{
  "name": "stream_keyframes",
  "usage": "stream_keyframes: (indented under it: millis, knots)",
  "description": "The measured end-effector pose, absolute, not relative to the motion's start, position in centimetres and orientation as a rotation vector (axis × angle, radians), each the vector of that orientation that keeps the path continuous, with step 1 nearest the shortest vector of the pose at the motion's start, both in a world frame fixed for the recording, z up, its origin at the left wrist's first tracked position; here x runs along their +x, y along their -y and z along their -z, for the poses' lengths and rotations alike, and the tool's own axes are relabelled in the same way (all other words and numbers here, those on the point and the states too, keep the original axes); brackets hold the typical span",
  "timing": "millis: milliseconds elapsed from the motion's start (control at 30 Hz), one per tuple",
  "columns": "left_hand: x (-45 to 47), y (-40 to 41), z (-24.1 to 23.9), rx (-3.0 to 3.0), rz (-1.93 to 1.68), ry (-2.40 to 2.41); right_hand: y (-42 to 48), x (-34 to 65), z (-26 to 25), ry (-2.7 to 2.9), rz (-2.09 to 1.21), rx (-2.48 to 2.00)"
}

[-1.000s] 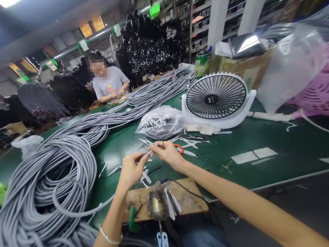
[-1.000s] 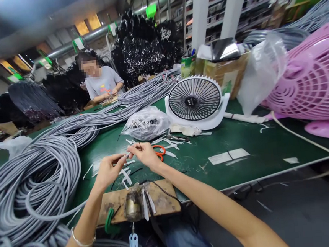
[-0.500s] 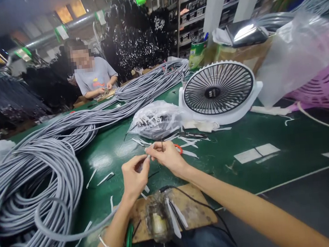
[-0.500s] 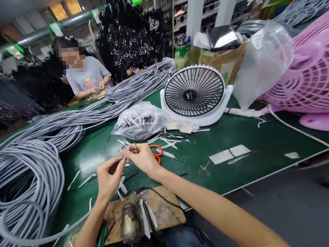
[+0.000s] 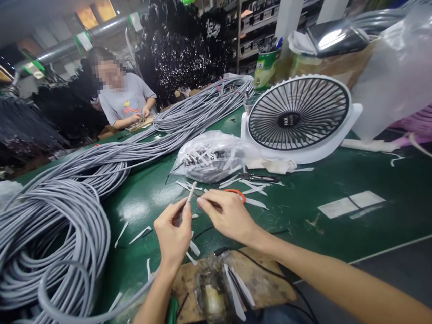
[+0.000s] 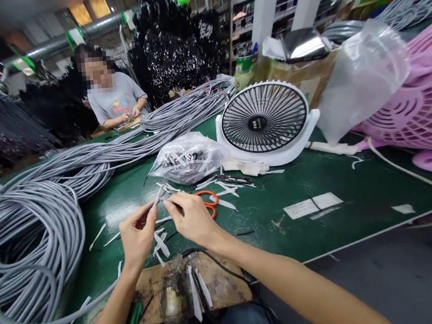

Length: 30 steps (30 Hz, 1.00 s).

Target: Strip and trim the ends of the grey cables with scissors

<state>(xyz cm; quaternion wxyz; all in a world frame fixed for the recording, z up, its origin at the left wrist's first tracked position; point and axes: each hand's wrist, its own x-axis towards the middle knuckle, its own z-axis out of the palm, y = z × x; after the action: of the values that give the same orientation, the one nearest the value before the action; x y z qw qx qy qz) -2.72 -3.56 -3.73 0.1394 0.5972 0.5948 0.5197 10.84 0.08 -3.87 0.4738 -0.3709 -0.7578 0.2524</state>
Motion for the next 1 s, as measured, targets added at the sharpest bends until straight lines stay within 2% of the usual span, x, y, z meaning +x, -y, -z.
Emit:
stream_keyframes:
  millis: [333, 600, 667, 767, 867, 933, 1000]
  knots:
    - [-2.6, 3.8, 3.7, 1.754, -1.478, -1.735, 0.3, 10.5, 4.2, 1.879, -0.565, -0.926]
    - [-2.5, 3.9, 3.7, 2.002, -1.452, -1.775, 0.0, 10.4, 4.3, 1.775, -0.918, -0.975]
    - [-2.5, 4.0, 3.7, 2.067, -1.470, -1.766, 0.1, 10.4, 4.6, 1.776, -0.831, -0.968]
    - [-2.6, 3.8, 3.9, 2.039, -1.463, -1.782, 1.0, 10.2, 5.0, 1.830, -0.472, -0.868]
    - [-3.0, 2.9, 4.3, 1.856, -1.298, -1.887, 2.6, 9.7, 5.1, 1.930, -0.156, -0.540]
    - [-3.3, 2.4, 4.5, 1.701, -1.235, -1.918, 3.2, 9.5, 5.1, 1.983, -0.061, -0.340]
    - [-3.4, 2.2, 4.5, 1.592, -1.296, -1.878, 2.8, 9.7, 4.9, 1.983, -0.119, -0.475]
